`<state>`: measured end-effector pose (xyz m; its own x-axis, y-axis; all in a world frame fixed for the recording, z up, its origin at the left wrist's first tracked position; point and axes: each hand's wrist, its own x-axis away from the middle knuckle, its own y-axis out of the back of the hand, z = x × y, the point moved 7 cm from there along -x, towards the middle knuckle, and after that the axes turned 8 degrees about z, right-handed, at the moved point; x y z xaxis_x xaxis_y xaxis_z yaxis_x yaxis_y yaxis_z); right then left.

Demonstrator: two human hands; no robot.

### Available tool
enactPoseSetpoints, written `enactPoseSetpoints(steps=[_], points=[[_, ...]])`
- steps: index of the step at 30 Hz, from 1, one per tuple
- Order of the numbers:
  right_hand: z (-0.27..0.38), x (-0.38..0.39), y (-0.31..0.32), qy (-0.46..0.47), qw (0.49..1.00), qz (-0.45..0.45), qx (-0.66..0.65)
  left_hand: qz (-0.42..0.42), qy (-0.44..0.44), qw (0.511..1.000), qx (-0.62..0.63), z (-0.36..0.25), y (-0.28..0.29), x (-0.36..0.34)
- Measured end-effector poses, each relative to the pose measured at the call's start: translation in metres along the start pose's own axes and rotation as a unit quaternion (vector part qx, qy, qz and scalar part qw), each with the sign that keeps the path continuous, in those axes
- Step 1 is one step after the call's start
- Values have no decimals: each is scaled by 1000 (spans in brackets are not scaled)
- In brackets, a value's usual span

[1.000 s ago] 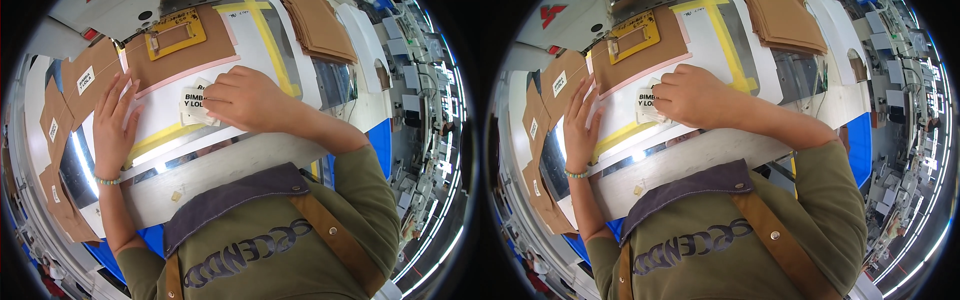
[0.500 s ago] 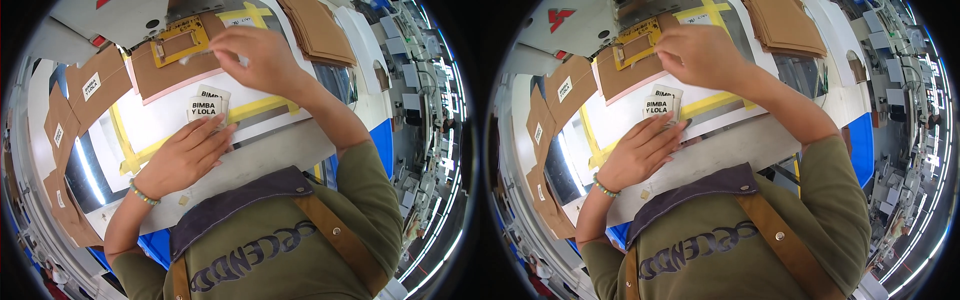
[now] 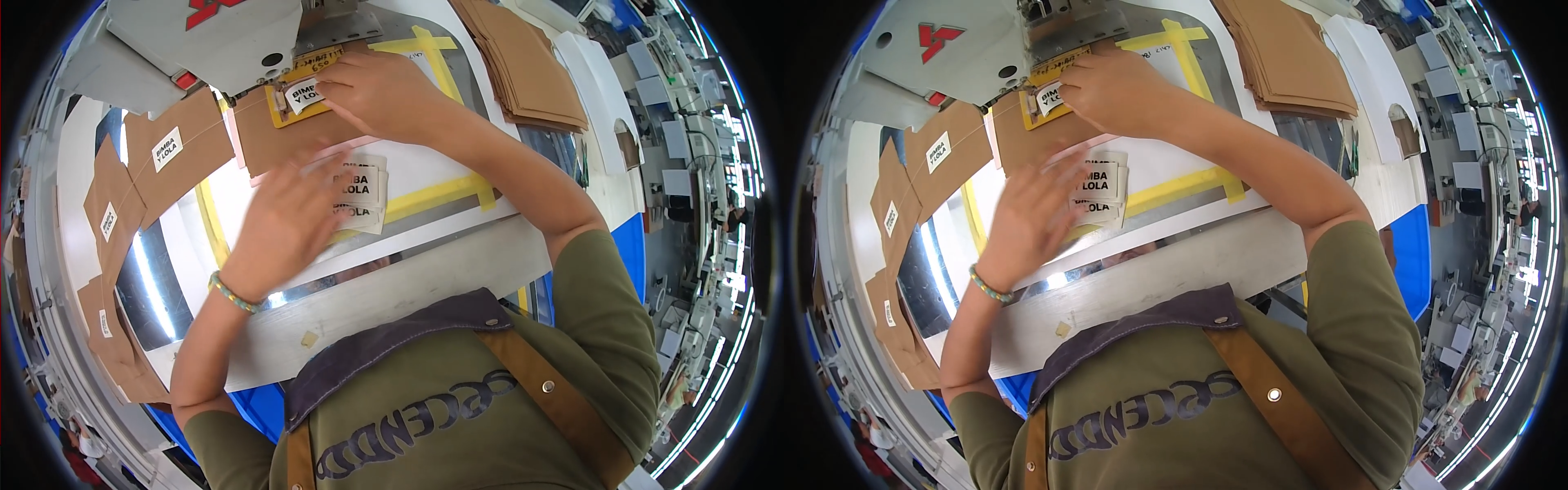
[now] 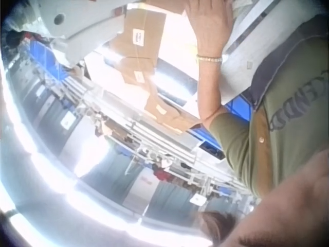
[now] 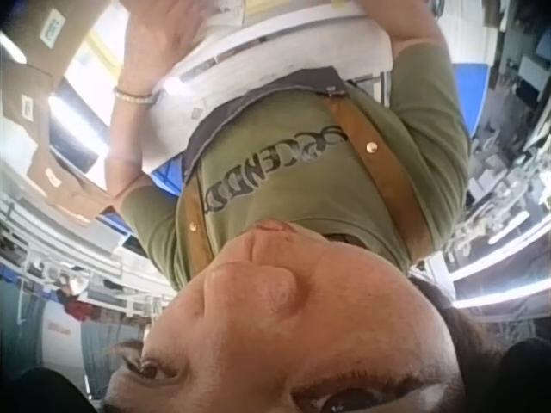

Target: Sewing brand labels onto leather fabric pieces using an industrial sewing machine.

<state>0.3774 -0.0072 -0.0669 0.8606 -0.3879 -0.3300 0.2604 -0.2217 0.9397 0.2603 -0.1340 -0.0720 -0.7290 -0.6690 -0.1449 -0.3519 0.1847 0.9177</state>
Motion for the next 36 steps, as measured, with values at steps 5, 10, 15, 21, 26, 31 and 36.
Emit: enactPoseSetpoints(steps=[5, 10, 15, 21, 26, 31, 36], points=[[-1, 12, 7, 21, 997, 27, -70, -63, 133, 982, -118, 48, 19, -1], [-3, 24, -5, -13, 985, 89, -148, -51, 146, 971, -181, 65, 13, -6], [3, 21, -5, -3, 980, 77, -182, -39, 174, 967, -182, 72, 12, -6], [-18, 23, 7, -38, 987, 79, -132, -41, 154, 974, -162, 70, 14, -11], [-14, 17, 6, -13, 994, 86, -65, -58, 166, 982, -74, 85, 13, -6], [-12, -5, -6, -3, 988, 86, -128, -85, 164, 983, 1, 93, 19, -3], [-9, -2, -22, 17, 981, 90, -169, -105, 168, 980, 24, 81, 33, 9]])
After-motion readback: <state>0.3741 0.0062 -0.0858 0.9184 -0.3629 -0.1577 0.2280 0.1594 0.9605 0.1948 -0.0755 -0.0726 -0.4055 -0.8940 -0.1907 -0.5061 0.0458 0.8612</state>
